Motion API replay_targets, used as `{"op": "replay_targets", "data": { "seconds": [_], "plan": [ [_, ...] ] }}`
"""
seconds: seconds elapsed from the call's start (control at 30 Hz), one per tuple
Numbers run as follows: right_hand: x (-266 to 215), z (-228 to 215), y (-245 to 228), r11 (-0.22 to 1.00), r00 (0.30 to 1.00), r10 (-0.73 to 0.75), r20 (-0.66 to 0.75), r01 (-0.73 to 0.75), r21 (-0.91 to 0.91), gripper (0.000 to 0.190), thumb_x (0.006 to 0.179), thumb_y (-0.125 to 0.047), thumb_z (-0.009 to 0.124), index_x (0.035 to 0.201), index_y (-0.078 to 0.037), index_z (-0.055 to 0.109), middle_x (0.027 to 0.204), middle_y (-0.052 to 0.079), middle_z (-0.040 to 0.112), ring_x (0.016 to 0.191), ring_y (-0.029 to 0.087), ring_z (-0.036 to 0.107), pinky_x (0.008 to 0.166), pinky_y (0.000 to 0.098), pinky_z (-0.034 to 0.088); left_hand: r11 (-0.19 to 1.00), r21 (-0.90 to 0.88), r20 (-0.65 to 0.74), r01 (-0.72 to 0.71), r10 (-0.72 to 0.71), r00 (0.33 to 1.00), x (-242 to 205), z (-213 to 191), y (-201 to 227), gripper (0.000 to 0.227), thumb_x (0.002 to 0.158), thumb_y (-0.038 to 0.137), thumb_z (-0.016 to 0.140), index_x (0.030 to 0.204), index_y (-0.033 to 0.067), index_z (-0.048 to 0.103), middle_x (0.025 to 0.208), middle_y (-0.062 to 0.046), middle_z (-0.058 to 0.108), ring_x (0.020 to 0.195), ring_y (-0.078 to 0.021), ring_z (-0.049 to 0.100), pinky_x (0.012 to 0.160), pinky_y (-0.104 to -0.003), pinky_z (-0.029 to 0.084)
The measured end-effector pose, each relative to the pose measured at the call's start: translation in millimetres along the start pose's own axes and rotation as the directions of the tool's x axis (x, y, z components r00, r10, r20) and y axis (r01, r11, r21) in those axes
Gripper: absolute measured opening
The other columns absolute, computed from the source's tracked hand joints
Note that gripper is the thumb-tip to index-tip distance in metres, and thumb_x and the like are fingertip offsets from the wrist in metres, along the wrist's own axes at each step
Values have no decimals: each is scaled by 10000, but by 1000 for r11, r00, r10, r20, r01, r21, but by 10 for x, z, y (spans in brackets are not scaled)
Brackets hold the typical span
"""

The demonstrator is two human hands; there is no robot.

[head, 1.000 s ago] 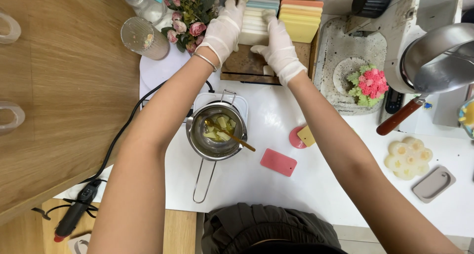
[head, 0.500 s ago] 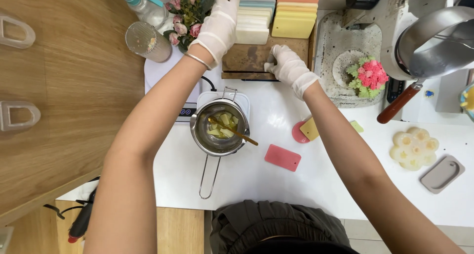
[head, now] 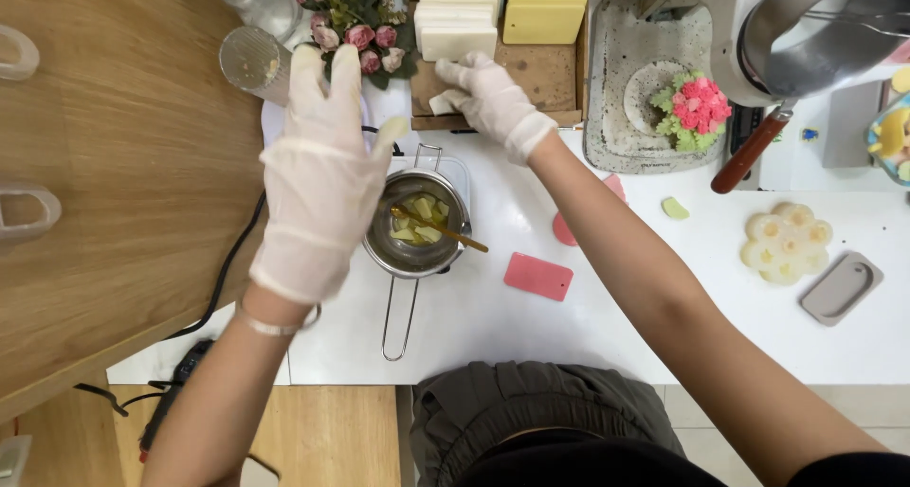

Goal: The recorder is seen melting wax and preparing it for candle making.

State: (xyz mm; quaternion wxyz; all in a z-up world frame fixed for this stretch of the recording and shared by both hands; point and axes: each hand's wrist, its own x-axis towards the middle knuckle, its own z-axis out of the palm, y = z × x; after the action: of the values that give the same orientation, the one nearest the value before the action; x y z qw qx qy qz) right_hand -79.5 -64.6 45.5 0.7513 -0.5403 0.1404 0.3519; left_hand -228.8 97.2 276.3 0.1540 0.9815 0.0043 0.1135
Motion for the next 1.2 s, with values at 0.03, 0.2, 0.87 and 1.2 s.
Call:
{"op": "replay_targets", "data": {
  "seconds": [0.03, 0.2, 0.87, 1.2],
  "plan": [
    [-472, -34, -166, 1000, 1000, 1, -7, -1, -2, 170, 964, -147, 749, 1088, -59, 672, 1006, 51, 693, 923, 155, 663, 827, 296, 578, 1000, -7, 2, -2, 2, 1000, -155, -123, 163, 675, 929, 289, 812, 1448, 36, 465, 1439, -266, 467, 1134, -400, 639, 834, -436, 569],
    [-1956, -918, -166, 400, 880, -471, 62, 275, -874, 311, 1016, -257, 666, 1310, -172, 717, 1205, 70, 727, 1053, 163, 690, 942, 244, 536, 976, -184, 426, 121, -32, 904, -1108, -225, 905, 384, 958, 396, 708, 734, 112, 580, 661, -146, 596, 552, -361, 618, 490, -482, 479],
    [-2328, -1559, 712, -167, 971, -230, -56, -96, -981, 571, 774, -410, 838, 1237, -136, 645, 1201, 95, 672, 1202, 255, 572, 1182, 539, 288, 973, -225, 611, -53, 183, 770, -2039, 2670, 1149, 496, 714, 286, 892, 1106, 86, 664, 1095, -154, 638, 1032, -321, 664, 868, -438, 543],
    [-2493, -1797, 720, 739, 903, -143, -406, -175, -650, 339, 893, -100, 746, 1224, -68, 679, 1097, 80, 731, 938, 154, 671, 850, 280, 554, 775, -552, 601, 308, 113, 791, 667, 1881, 1044, 321, 839, 199, 795, 1082, 75, 626, 1051, -79, 739, 998, -218, 727, 880, -365, 599]
  ]
}}
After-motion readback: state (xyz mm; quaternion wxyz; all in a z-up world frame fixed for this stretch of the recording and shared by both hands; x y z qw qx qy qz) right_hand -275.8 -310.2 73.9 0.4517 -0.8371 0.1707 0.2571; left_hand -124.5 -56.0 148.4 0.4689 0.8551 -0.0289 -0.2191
